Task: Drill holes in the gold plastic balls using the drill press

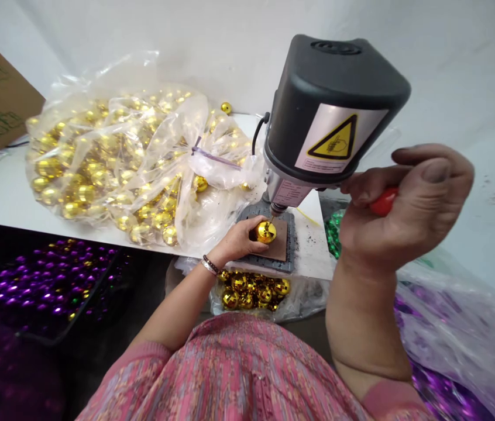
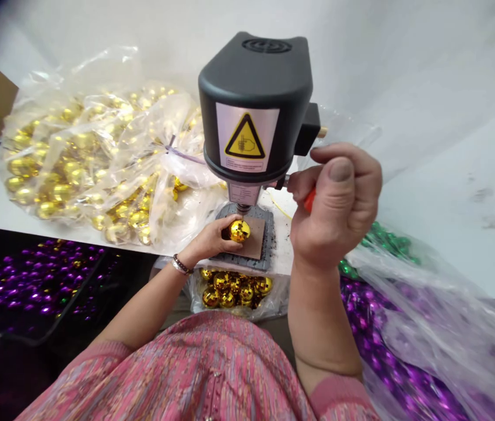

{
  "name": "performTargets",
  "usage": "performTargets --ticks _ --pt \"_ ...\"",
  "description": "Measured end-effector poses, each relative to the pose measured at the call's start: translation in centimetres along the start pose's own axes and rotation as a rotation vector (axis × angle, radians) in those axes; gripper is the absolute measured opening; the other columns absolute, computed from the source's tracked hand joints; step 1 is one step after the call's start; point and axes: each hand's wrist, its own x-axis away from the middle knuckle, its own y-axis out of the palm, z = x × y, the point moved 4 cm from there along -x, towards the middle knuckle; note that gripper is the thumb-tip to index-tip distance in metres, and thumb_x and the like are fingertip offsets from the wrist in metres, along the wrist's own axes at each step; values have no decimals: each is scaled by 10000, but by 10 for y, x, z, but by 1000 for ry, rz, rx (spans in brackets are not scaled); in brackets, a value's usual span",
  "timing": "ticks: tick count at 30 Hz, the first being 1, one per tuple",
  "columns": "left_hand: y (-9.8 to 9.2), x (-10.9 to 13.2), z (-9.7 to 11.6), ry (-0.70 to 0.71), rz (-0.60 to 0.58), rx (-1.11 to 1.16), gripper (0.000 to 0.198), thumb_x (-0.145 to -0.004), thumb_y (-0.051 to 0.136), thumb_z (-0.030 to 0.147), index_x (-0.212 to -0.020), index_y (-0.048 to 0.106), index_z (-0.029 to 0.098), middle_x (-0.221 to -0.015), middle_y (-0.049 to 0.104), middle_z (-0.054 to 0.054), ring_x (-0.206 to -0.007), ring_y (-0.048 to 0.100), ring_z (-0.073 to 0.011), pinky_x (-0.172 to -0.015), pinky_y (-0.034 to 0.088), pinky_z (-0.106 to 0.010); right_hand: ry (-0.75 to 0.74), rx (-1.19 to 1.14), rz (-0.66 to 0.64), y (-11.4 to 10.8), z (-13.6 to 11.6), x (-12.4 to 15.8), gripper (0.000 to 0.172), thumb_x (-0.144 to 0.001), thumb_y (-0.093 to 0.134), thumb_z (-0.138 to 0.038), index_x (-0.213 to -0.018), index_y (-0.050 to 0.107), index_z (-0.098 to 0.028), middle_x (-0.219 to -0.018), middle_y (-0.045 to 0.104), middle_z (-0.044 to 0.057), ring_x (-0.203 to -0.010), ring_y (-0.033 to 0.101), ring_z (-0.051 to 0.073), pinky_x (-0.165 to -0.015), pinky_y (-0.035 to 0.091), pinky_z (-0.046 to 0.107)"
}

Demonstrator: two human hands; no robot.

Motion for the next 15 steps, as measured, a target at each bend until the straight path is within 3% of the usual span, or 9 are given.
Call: performTargets --ticks 6,11,15 --pt "-11 36 -1 -28 -7 5 611 -726 764 192 -1322 629 207 -1278 717 -55 -1148 676 -232 -1049 519 -384 16 -80 48 -2 2 -1 188 -911 599 -347 -824 658 -192 -639 509 -72 -461 490 14 -450 454 214" --pt "-21 61 -1 -8 -44 10 637 -741 793 220 -1356 627 223 -1351 696 -77 -1232 655 -244 -1091 508 -404 45 -103 48 -3 4 1 148 -933 541 -259 -843 642 -198 -733 589 -69 -481 502 14 -457 450 237" --pt "-27 80 -3 -11 -76 -7 681 -747 828 271 -1392 613 240 -1361 691 -93 -1227 660 -249 -1083 519 -416 49 -93 38 -2 2 4 212 -963 459 -204 -854 640 -206 -713 585 -66 -483 502 18 -461 434 233"
